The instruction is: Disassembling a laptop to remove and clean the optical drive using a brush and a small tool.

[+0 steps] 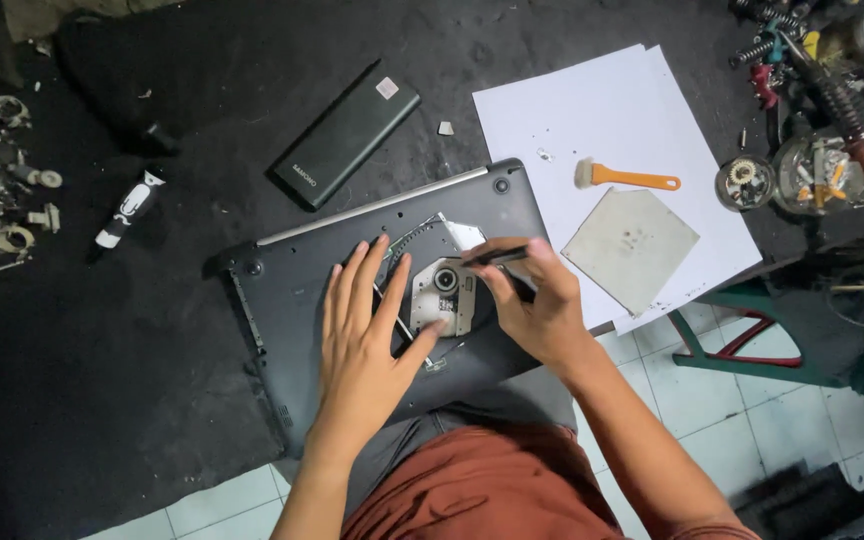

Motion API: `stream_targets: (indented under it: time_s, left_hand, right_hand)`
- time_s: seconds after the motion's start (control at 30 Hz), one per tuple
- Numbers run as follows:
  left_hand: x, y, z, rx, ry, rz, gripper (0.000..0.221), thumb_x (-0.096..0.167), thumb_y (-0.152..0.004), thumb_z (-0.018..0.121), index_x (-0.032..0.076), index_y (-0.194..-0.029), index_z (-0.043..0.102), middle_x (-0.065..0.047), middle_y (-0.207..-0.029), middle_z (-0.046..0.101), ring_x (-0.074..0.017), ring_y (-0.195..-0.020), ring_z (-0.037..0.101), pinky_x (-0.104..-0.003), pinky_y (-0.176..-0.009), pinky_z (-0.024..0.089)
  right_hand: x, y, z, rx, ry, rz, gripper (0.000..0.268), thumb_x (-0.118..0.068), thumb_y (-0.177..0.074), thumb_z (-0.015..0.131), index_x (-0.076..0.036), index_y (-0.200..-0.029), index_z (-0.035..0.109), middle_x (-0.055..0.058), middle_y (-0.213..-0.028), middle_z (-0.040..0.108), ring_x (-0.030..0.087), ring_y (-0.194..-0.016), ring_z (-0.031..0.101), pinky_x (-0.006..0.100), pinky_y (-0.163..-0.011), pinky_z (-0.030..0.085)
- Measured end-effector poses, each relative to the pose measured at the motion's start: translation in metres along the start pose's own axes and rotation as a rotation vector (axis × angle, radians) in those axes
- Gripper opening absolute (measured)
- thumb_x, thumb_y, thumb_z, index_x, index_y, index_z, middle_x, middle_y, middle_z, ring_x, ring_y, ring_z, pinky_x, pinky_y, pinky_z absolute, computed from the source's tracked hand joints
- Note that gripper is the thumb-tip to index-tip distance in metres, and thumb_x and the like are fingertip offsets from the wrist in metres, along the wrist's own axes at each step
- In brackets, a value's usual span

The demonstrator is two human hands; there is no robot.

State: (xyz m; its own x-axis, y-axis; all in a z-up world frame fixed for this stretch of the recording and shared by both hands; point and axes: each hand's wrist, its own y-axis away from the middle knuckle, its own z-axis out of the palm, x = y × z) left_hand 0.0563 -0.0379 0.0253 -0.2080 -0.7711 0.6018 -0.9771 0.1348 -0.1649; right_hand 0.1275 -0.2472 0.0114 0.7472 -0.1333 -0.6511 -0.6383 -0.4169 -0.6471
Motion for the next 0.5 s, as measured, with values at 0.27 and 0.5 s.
stream_targets:
  time_s: [0.27, 0.5]
  left_hand:
    - [-0.003, 0.001, 0.005, 0.036, -0.011, 0.032, 0.070, 0.046, -0.101, 0.066, 0.018, -0.159, 0.036, -0.013, -0.167, 0.035, -0.0345, -0.157, 0.031, -0.058, -0.129, 0.025]
    - [0.002, -0.002, 0.000, 0.029, 0.002, 0.018, 0.066, 0.043, -0.099, 0.069, 0.013, -0.153, 0.046, -0.015, -0.165, 0.037, -0.0354, -0.155, 0.032, -0.058, -0.127, 0.026]
  right_hand:
    - [0.000, -0.011, -0.007, -0.146, 0.155, -0.059, 0.074, 0.003, -0.111, 0.060, -0.030, -0.163, 0.020, 0.018, -0.109, 0.065, 0.029, -0.093, 0.067, 0.034, -0.081, 0.057]
    - [0.007, -0.007, -0.003, -0.061, -0.065, 0.000, 0.068, 0.007, -0.108, 0.059, -0.025, -0.158, 0.027, 0.021, -0.104, 0.066, 0.028, -0.091, 0.073, 0.033, -0.083, 0.064]
